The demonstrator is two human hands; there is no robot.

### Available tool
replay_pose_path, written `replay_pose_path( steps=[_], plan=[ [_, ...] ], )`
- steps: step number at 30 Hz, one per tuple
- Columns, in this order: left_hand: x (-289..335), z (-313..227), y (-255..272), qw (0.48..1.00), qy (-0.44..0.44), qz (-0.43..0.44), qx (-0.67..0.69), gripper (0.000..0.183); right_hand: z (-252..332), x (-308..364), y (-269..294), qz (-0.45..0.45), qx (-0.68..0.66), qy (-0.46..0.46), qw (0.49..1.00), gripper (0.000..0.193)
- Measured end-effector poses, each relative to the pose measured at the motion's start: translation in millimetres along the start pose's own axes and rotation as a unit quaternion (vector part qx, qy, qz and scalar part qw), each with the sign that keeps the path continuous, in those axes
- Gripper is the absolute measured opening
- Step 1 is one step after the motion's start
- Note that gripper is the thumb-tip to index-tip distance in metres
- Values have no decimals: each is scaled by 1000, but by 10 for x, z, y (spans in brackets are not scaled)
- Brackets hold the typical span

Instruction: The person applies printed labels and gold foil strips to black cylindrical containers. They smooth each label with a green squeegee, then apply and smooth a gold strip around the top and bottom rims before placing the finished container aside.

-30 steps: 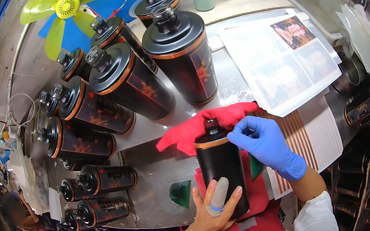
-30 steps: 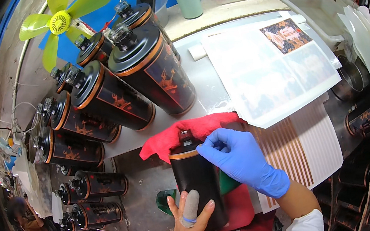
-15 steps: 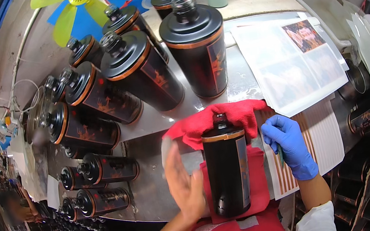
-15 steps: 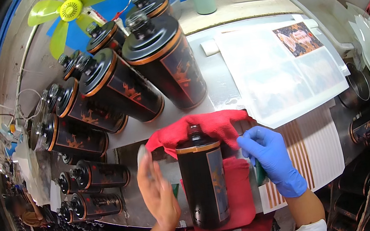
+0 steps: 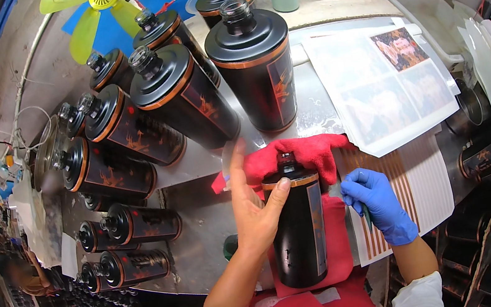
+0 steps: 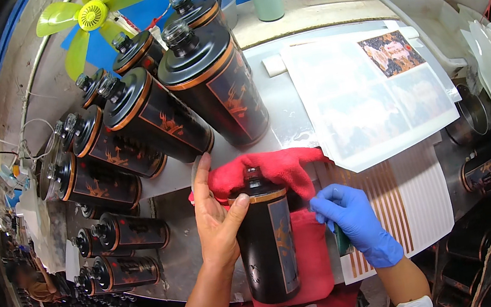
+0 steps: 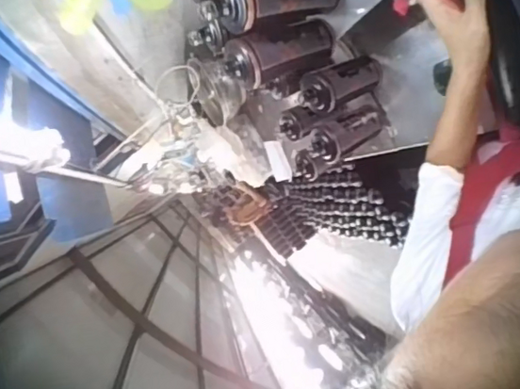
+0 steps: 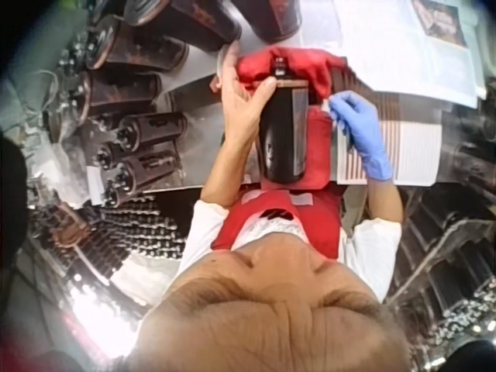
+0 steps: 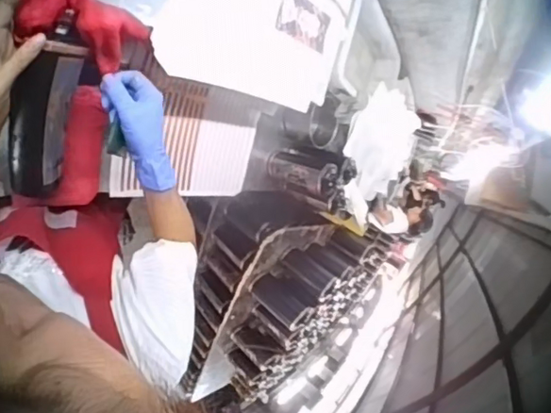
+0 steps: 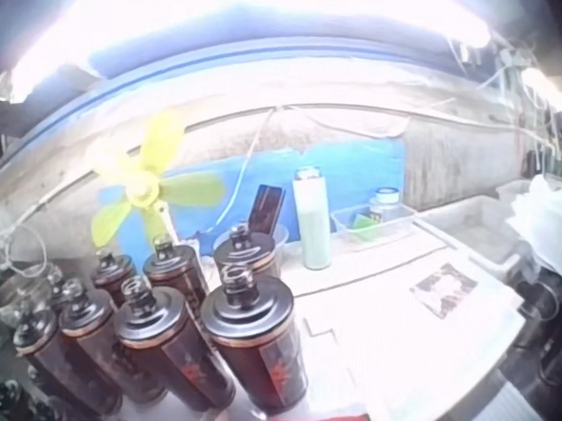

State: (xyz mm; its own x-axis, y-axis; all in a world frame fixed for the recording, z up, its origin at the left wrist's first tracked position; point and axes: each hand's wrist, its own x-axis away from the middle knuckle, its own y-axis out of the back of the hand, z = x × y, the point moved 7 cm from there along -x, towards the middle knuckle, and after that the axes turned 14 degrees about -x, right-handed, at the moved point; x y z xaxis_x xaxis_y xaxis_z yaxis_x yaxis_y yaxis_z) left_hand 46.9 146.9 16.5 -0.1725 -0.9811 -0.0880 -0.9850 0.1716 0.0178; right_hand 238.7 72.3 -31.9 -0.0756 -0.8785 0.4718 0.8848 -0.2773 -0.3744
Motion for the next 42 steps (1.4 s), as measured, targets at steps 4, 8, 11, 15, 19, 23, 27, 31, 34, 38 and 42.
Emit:
replay_pose_path(
  steps=[4,8,11,15,19,23,27,31,34,38,42],
  plan=[
    [7,-22,-17,999,22,16,26,78,6,-23,-11,2,9,-2,1000,15],
    [-4,-8,-9,998,27,-8,57,78,-11,-39,-8,2,9,-4,1000,16],
    [-14,-1,-18,998,1,6,-60,80,-64,-62,32,-11,-22,-14,1000,17],
    [-22,6,-14,989,-14,9,-144,85,-315,-70,189,-6,-217,-96,971,18],
    [-11,-29,-37,982,-20,0,-186,88,-333,130,123,22,-271,-98,957,32],
    [132,-265,-41,951,-79,10,-297,113,-53,281,171,-35,-275,55,959,49],
    [653,-432,-137,883,-132,110,-436,130,428,384,-200,-46,-98,168,980,46],
    [1244,-452,-347,776,-252,155,-556,120,790,474,-986,-31,277,286,917,35],
    [1281,-295,-325,741,-234,168,-607,107,718,412,-1165,-18,375,362,853,33],
    [1246,-201,-205,810,-226,171,-514,112,570,320,-763,-50,220,277,934,30],
    [1305,237,23,883,-160,234,-374,128,315,185,-526,-19,59,250,966,33]
  ],
)
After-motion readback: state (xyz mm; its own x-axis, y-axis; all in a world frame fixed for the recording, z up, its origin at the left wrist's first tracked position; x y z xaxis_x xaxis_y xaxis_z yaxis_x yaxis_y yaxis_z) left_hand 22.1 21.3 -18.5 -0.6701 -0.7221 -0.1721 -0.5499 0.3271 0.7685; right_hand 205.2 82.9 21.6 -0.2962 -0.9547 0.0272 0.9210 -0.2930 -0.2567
